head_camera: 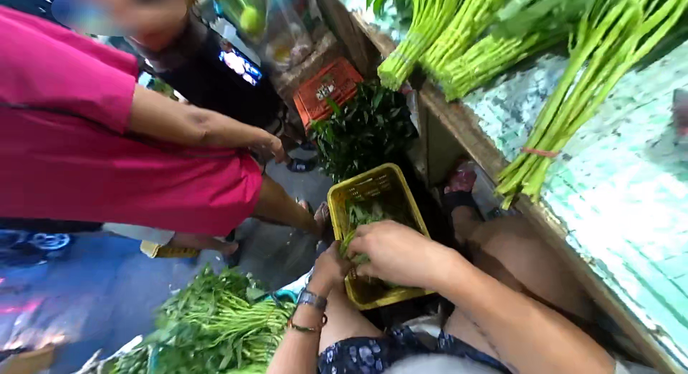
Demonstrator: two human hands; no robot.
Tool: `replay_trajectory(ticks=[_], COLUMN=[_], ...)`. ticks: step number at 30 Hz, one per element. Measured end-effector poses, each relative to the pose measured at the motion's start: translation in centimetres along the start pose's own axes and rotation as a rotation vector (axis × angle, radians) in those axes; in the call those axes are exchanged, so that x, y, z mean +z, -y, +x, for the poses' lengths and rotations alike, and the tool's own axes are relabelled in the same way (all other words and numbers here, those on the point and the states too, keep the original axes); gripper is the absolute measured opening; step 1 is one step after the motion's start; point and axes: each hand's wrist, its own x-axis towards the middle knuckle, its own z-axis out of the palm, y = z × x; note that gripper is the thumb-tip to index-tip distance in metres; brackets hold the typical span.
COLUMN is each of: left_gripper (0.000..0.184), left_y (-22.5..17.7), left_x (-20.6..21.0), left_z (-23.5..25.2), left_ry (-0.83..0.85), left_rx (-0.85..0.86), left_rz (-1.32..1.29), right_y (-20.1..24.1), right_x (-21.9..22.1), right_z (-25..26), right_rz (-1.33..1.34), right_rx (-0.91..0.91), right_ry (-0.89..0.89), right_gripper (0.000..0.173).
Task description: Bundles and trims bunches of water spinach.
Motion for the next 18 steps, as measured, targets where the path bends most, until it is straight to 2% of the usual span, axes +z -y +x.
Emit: replay_trajectory(ticks=[1,3,4,6,9,12,14,16,18], left_gripper=[0.074,0.084,0.082,0.077,0.078,0.078,0.076,0.076,0.076], left_y=[0.0,1.9,2.2,0.6,0.6,2.9,4.0,3.7,2.9], left_x=[0.6,3.2,3.1,-0.4,-2.9,-2.2,-1.6,-1.4,-0.4], left_z=[0.2,-0.2,-0.2,-0.7,-5.0,-7.2,-8.2,-9.4,-10.6], left_ry=[-0.034,0.026,0.035,-0.063,-0.331,-0.8,-1.033,-1.145,-1.21], left_rx=[-0.003,-0.021,-0.048,-0.106,-0.085,0.172,0.265,0.289,0.318], left_rz=[-0.027,0.008,0.056,0.143,0.169,0.232,0.251,0.19,0.095], right_y=[0.0,0.4,0.3,-0.3,-0.1,0.0,-0.1,-0.3,0.1], right_x=[-0.1,0.6,0.7,0.0,0.9,1.4,2.2,3.3,4.8], right_z=[0.0,-0.2,0.0,0.2,0.0,0.7,1.5,2.8,3.8], right_rz=[-0.008,0.006,0.011,0.011,0.021,0.038,0.093,0.247,0.585], right_rx=[0.015,0.018,0.01,0.017,0.044,0.061,0.054,0.038,0.047], right_ry=[-0.007,0.013,0.017,0.001,0.077,0.189,0.246,0.211,0.071], right_gripper=[0.032,0.032,0.032,0.032,0.035,0.039,0.044,0.059,0.069])
